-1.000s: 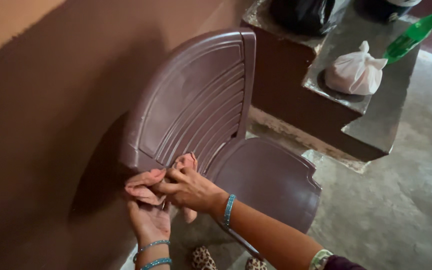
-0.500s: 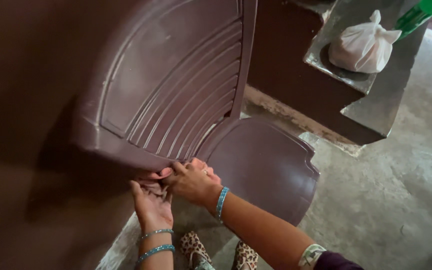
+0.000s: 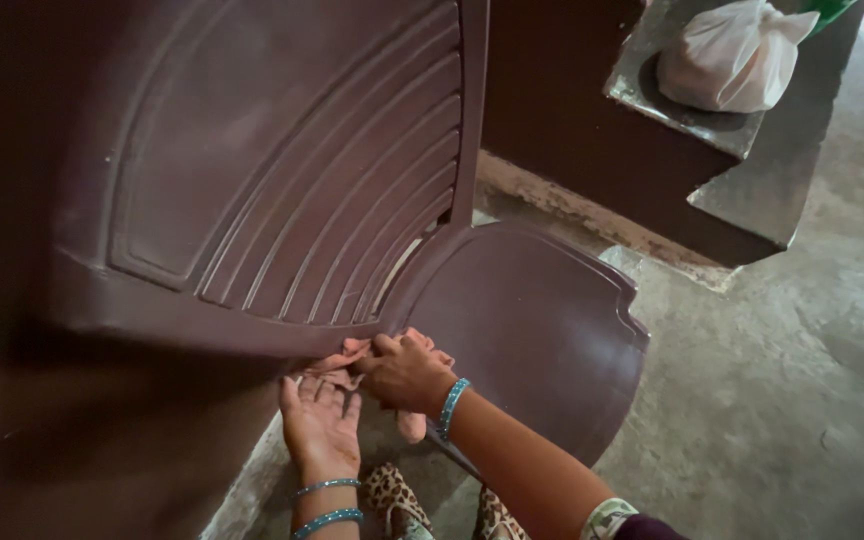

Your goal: The person removes a cushion from a rolling chair and places it aside. They then pick up and move plastic bags and small items from a brown plastic chair. Finally, they wipe the brown plastic chair with a cloth.

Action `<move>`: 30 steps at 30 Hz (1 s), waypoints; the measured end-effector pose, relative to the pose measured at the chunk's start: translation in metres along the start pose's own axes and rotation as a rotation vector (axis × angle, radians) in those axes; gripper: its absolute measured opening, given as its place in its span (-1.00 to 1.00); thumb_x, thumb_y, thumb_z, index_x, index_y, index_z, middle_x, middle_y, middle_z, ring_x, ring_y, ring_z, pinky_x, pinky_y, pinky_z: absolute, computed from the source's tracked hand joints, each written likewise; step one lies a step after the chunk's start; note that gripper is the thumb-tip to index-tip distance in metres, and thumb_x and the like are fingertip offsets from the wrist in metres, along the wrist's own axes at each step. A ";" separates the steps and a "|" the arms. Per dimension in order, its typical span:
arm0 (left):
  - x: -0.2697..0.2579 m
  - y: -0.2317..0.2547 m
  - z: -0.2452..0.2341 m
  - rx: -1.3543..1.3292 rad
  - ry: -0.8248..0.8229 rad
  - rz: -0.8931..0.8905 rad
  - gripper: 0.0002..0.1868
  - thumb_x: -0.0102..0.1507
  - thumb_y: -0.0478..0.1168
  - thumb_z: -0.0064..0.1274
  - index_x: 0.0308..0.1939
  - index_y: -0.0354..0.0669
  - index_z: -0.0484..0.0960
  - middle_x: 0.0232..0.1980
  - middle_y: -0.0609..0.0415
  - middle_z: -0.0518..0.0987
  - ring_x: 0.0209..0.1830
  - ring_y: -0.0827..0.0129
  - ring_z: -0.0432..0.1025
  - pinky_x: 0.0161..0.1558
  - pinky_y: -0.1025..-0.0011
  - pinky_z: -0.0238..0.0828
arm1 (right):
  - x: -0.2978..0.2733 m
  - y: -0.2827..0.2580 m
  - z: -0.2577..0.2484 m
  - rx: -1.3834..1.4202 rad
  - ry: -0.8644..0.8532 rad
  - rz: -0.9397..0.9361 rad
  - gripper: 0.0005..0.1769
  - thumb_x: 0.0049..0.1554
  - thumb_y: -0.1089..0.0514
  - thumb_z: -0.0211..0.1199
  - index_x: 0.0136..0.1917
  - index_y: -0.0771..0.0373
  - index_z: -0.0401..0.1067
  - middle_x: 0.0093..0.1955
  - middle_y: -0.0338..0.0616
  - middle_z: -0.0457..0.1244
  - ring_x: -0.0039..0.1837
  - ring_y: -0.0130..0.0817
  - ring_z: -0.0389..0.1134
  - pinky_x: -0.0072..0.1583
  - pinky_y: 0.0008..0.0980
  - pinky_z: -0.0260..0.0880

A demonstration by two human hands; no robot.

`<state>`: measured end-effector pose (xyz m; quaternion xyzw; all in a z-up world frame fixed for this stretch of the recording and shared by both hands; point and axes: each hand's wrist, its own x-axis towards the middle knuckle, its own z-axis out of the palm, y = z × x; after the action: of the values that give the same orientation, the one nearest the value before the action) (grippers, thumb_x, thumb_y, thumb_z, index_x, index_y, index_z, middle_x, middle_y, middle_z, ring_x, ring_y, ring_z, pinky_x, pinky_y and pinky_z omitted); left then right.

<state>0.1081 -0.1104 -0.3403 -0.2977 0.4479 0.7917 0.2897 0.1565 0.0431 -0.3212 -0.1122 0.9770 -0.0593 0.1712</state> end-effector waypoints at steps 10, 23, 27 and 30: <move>-0.005 -0.014 0.011 0.079 0.024 0.059 -0.37 0.34 0.11 -0.25 0.36 -0.23 0.31 0.50 -0.06 0.32 0.50 0.04 0.22 0.42 0.03 0.15 | -0.021 0.039 -0.041 0.415 0.152 0.467 0.11 -0.38 0.24 0.60 0.43 0.17 0.23 0.51 -0.04 0.07 0.52 -0.01 0.04 0.57 -0.13 0.07; -0.013 -0.003 0.021 0.022 0.083 0.097 -0.50 0.36 0.14 -0.22 0.22 -0.06 0.48 0.24 0.08 0.52 0.26 0.22 0.38 0.26 0.16 0.30 | -0.005 -0.030 -0.026 0.824 0.541 0.273 0.08 -0.02 0.35 0.34 0.65 0.23 -0.12 0.61 0.29 -0.14 0.62 0.36 -0.13 0.50 0.04 0.09; -0.012 -0.009 0.024 0.137 0.162 0.068 -0.53 0.37 0.09 -0.17 0.21 -0.11 0.50 0.26 0.08 0.50 0.30 0.24 0.37 0.30 0.19 0.24 | 0.003 0.002 0.005 0.957 0.434 0.417 0.07 -0.03 0.39 0.28 0.66 0.14 -0.09 0.58 0.27 -0.08 0.58 0.24 -0.01 0.51 -0.07 0.10; -0.014 -0.013 0.030 0.147 0.121 0.122 -0.52 0.38 0.07 -0.18 0.21 -0.15 0.50 0.23 0.07 0.53 0.26 0.25 0.40 0.29 0.16 0.25 | 0.005 0.002 -0.001 1.131 0.801 0.447 -0.14 0.10 0.40 0.21 0.63 0.14 0.10 0.58 0.27 0.07 0.59 0.20 0.12 0.54 -0.10 0.16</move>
<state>0.1204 -0.0813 -0.3239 -0.2951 0.5388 0.7534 0.2344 0.1511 0.0441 -0.3224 0.2258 0.7844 -0.5552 -0.1597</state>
